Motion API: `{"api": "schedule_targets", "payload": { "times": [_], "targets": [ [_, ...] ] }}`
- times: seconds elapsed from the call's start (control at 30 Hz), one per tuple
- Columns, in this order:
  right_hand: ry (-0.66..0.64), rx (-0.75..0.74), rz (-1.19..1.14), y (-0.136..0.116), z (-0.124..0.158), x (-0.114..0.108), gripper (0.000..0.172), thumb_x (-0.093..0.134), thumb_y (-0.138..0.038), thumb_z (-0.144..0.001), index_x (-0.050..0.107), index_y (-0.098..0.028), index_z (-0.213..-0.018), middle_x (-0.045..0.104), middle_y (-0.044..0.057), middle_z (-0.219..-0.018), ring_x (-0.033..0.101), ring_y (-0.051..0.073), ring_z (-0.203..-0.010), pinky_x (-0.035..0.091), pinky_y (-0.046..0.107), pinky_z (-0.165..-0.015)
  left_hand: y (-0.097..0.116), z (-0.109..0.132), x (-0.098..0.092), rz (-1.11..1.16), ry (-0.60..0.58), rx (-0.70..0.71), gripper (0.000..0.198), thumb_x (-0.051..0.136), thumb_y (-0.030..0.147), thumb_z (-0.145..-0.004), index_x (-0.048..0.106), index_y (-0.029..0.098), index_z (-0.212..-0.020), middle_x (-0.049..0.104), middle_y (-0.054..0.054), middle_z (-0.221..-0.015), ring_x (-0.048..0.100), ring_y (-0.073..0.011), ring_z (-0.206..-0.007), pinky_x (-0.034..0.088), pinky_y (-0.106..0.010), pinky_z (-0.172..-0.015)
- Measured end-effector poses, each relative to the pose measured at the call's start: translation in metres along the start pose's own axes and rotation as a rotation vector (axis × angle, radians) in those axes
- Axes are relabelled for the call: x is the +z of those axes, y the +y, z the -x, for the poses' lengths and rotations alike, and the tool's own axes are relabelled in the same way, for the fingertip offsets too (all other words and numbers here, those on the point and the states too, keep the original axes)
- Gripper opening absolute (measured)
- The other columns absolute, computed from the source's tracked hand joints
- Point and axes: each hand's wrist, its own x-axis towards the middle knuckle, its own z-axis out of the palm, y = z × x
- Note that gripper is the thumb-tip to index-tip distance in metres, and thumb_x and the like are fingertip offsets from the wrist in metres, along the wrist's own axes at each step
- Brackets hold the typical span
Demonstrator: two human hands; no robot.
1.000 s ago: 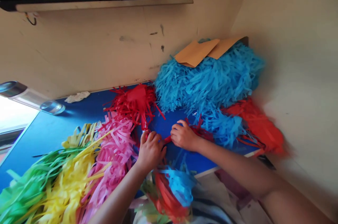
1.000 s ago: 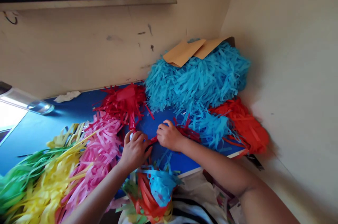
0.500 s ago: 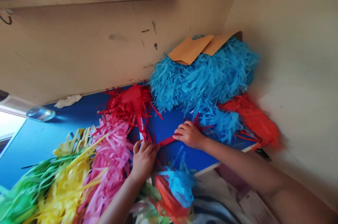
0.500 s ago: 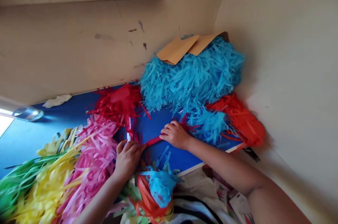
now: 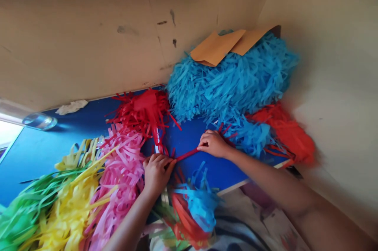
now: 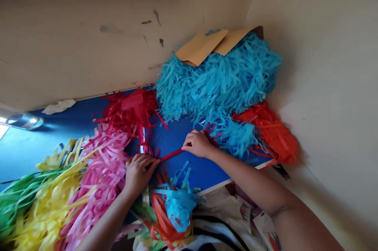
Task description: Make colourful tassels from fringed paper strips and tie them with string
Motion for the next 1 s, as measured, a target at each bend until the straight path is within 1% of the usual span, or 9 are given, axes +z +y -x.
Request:
{"api": "schedule_targets", "payload": {
  "times": [0.27,0.37,0.47,0.57,0.67,0.73,0.8,0.9,1.0],
  "targets": [
    [-0.054,0.088,0.068,-0.007,-0.012,0.0,0.012,0.076,-0.024,-0.076,0.073,-0.022,-0.065,0.072,0.0,-0.079,0.06,0.019,-0.086,0.036,0.029,-0.073,0.002,-0.013,0.0,-0.106,-0.173,-0.048,0.022,0.063,0.037,-0.085,0.071,0.024,-0.069,0.073,-0.001,-0.075,0.063,-0.0232,-0.087,0.035,-0.04,-0.081],
    [-0.046,0.124,0.091,-0.012,-0.015,0.001,0.014,0.076,-0.023,-0.074,0.07,-0.021,-0.062,0.071,0.001,-0.077,0.059,0.02,-0.083,0.035,0.029,-0.07,0.006,-0.016,-0.003,-0.125,-0.195,-0.04,0.018,0.063,0.034,-0.085,0.069,0.023,-0.071,0.072,-0.002,-0.078,0.061,-0.0241,-0.088,0.034,-0.041,-0.081],
    [-0.023,0.145,0.109,-0.016,-0.014,0.0,0.01,0.078,-0.023,-0.072,0.07,-0.021,-0.068,0.07,0.001,-0.075,0.058,0.02,-0.081,0.036,0.029,-0.07,0.012,-0.016,-0.007,-0.165,-0.195,0.067,0.012,0.059,0.028,-0.088,0.071,0.026,-0.087,0.071,-0.004,-0.089,0.059,-0.0249,-0.095,0.033,-0.045,-0.088],
    [0.027,0.135,0.132,-0.019,-0.008,-0.002,0.008,0.079,-0.026,-0.075,0.072,-0.022,-0.079,0.072,0.002,-0.086,0.057,0.023,-0.093,0.036,0.034,-0.079,0.018,-0.015,-0.01,-0.227,-0.198,0.241,0.024,0.058,0.022,-0.089,0.071,0.035,-0.105,0.071,-0.004,-0.099,0.056,-0.0277,-0.1,0.031,-0.05,-0.091],
    [0.086,-0.127,0.157,-0.019,0.0,-0.001,0.002,0.075,-0.03,-0.081,0.075,-0.029,-0.081,0.072,0.0,-0.099,0.052,0.024,-0.108,0.029,0.046,-0.097,0.02,-0.016,-0.011,-0.268,-0.211,0.312,0.028,0.058,0.021,-0.088,0.071,0.037,-0.108,0.07,-0.006,-0.101,0.054,-0.0291,-0.099,0.033,-0.05,-0.089],
    [0.121,-0.387,0.206,-0.02,0.002,0.003,0.006,0.072,-0.03,-0.085,0.074,-0.029,-0.079,0.072,-0.001,-0.094,0.052,0.023,-0.109,0.018,0.053,-0.107,0.02,-0.017,-0.01,-0.273,-0.212,0.332,0.028,0.058,0.022,-0.088,0.071,0.037,-0.108,0.07,-0.006,-0.1,0.053,-0.0293,-0.099,0.033,-0.05,-0.088],
    [0.139,-0.561,0.305,-0.022,0.0,0.008,0.014,0.065,-0.026,-0.09,0.072,-0.026,-0.078,0.071,-0.002,-0.085,0.052,0.022,-0.105,0.011,0.057,-0.111,0.021,-0.019,-0.01,-0.271,-0.199,0.339,0.028,0.058,0.021,-0.087,0.072,0.037,-0.105,0.07,-0.005,-0.099,0.053,-0.0294,-0.098,0.033,-0.051,-0.088],
    [0.142,-0.641,0.443,-0.024,-0.008,0.014,0.025,0.053,-0.018,-0.094,0.07,-0.022,-0.076,0.069,0.0,-0.08,0.053,0.02,-0.099,0.013,0.053,-0.113,0.026,-0.022,-0.01,-0.258,-0.162,0.334,0.022,0.058,0.019,-0.085,0.074,0.032,-0.094,0.07,-0.005,-0.094,0.053,-0.0282,-0.095,0.032,-0.05,-0.089],
    [0.115,-0.59,0.423,-0.023,-0.014,0.017,0.019,0.056,-0.021,-0.092,0.069,-0.02,-0.079,0.069,0.003,-0.082,0.053,0.02,-0.097,0.02,0.051,-0.111,0.032,-0.022,-0.009,-0.241,-0.107,0.324,0.017,0.057,0.022,-0.088,0.073,0.026,-0.083,0.071,-0.004,-0.088,0.055,-0.0261,-0.093,0.032,-0.049,-0.088]
  ]
}}
